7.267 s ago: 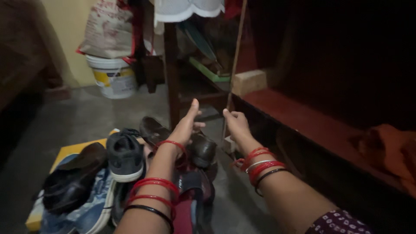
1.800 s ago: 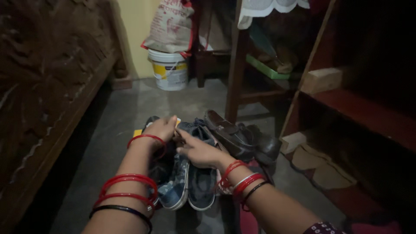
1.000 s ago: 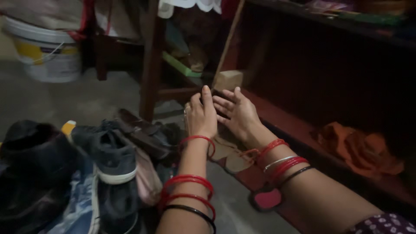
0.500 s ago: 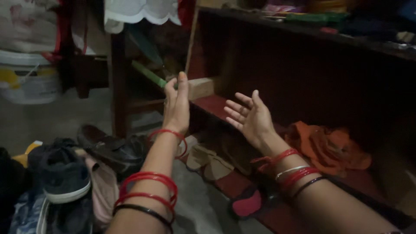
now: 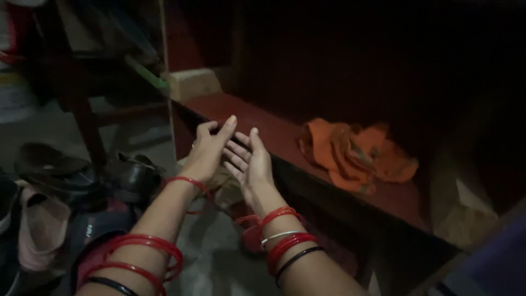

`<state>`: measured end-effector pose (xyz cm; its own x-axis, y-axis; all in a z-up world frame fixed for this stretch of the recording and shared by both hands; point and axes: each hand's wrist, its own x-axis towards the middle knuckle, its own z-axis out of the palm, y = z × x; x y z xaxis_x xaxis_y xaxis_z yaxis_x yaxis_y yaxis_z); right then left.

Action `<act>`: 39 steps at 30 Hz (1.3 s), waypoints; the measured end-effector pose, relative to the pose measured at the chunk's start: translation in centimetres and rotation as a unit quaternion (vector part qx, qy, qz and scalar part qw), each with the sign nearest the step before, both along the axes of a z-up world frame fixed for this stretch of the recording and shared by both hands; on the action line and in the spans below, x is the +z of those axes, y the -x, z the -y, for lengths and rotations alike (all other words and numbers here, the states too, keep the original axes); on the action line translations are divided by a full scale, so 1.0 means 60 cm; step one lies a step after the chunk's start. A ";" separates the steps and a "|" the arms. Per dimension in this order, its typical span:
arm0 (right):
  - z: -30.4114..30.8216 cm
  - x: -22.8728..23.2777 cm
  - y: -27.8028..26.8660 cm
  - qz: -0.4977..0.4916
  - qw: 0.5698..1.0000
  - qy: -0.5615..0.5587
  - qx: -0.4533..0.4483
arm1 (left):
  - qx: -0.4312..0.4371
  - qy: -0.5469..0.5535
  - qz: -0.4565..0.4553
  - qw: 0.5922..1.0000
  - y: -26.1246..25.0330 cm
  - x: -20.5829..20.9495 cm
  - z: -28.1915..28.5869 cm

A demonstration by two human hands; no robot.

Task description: The person picks up various shoes from the floor, including sneakers, sandals, and flats, and places them into a wooden shoe rack. The person handles each pair individually, turning them over and arranging them on the shelves.

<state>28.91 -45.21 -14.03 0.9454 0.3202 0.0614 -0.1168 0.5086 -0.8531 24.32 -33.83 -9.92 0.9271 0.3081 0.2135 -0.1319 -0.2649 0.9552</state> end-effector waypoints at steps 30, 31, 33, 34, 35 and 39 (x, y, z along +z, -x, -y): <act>0.236 -0.430 -0.077 0.014 0.709 0.684 -0.171 | -0.039 -0.013 -0.261 0.964 -0.088 -0.386 0.136; 0.240 -0.422 -0.068 -0.006 0.700 0.695 -0.166 | -0.043 -0.022 -0.266 0.963 -0.087 -0.392 0.137; 0.238 -0.409 -0.061 0.006 0.667 0.731 -0.146 | -0.052 -0.030 -0.272 0.960 -0.087 -0.400 0.140; 0.238 -0.405 -0.059 0.012 0.650 0.748 -0.136 | -0.056 -0.029 -0.274 0.960 -0.088 -0.402 0.142; 0.235 -0.404 -0.061 0.037 0.638 0.759 -0.123 | -0.059 -0.028 -0.276 0.959 -0.088 -0.403 0.143; 0.239 -0.414 -0.073 0.127 0.614 0.776 -0.067 | -0.060 -0.015 -0.278 0.959 -0.077 -0.404 0.143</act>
<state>33.30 -59.57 -38.88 0.9927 0.0990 -0.0683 0.0738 -0.9501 -0.3032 28.96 -42.40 -34.16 0.9285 0.1944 -0.3164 0.3639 -0.3074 0.8792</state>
